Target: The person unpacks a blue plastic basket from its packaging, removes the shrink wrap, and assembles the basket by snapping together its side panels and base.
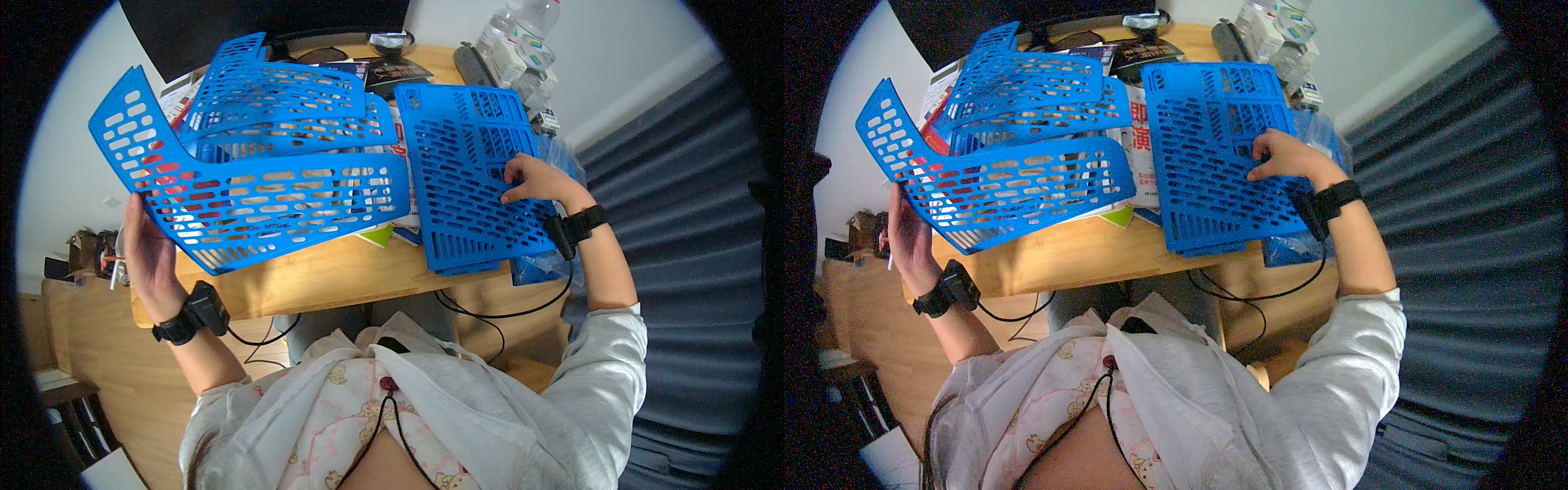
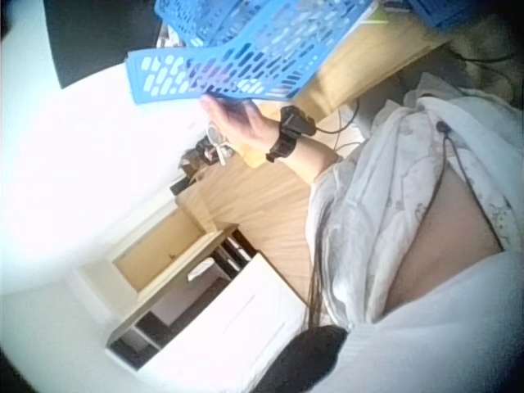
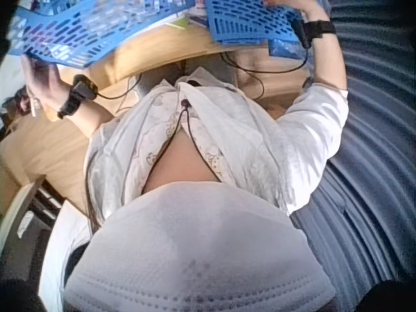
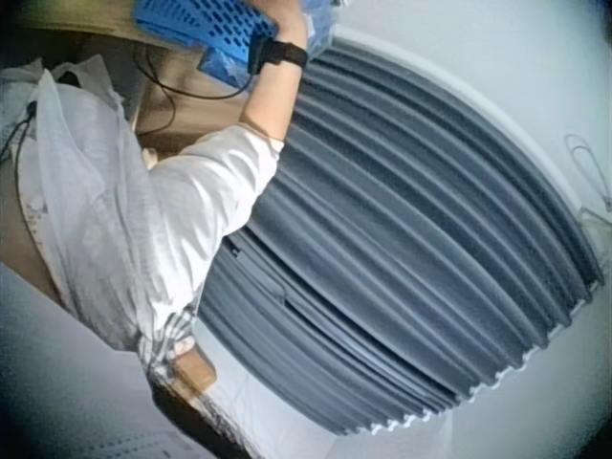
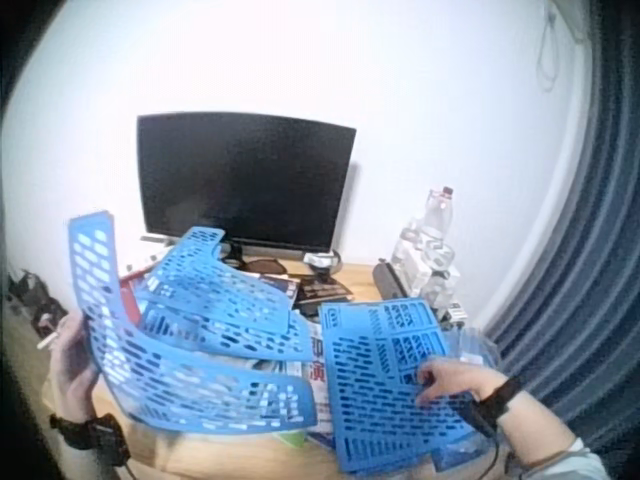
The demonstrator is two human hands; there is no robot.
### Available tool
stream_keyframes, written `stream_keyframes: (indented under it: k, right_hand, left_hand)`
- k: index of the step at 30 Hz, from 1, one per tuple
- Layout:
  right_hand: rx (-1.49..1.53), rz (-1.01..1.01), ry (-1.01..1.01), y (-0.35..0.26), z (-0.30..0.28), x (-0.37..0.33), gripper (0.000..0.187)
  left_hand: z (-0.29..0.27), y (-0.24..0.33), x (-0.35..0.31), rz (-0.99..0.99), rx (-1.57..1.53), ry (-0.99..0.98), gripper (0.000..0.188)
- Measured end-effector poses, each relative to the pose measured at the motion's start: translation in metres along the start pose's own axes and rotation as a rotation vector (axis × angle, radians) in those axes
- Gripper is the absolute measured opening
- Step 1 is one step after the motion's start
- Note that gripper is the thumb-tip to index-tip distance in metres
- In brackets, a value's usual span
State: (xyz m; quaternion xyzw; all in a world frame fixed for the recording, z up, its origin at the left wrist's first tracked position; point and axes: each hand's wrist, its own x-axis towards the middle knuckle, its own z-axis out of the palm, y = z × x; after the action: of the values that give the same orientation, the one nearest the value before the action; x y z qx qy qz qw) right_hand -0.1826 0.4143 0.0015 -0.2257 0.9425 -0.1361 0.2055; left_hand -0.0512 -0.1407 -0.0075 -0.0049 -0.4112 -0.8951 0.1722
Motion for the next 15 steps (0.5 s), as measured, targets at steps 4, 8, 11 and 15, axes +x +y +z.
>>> stream_keyframes:
  k: [4,8,11,15]
  right_hand:
    - [0.13,-0.011,-0.045,0.005,-0.004,0.002,0.033]
    - [0.425,0.029,-0.061,0.011,-0.013,-0.008,0.02]
    - [0.65,0.05,-0.05,0.014,-0.024,-0.011,0.017]
    - [0.73,0.064,0.061,0.01,-0.046,-0.017,0.02]
  left_hand:
    - [0.008,0.002,-0.002,0.0,0.01,-0.007,0.027]
    - [0.014,0.001,-0.008,0.049,0.034,-0.078,0.028]
    - [0.013,0.0,-0.009,0.043,0.03,-0.054,0.029]
    - [0.005,0.0,-0.008,0.064,0.036,-0.031,0.029]
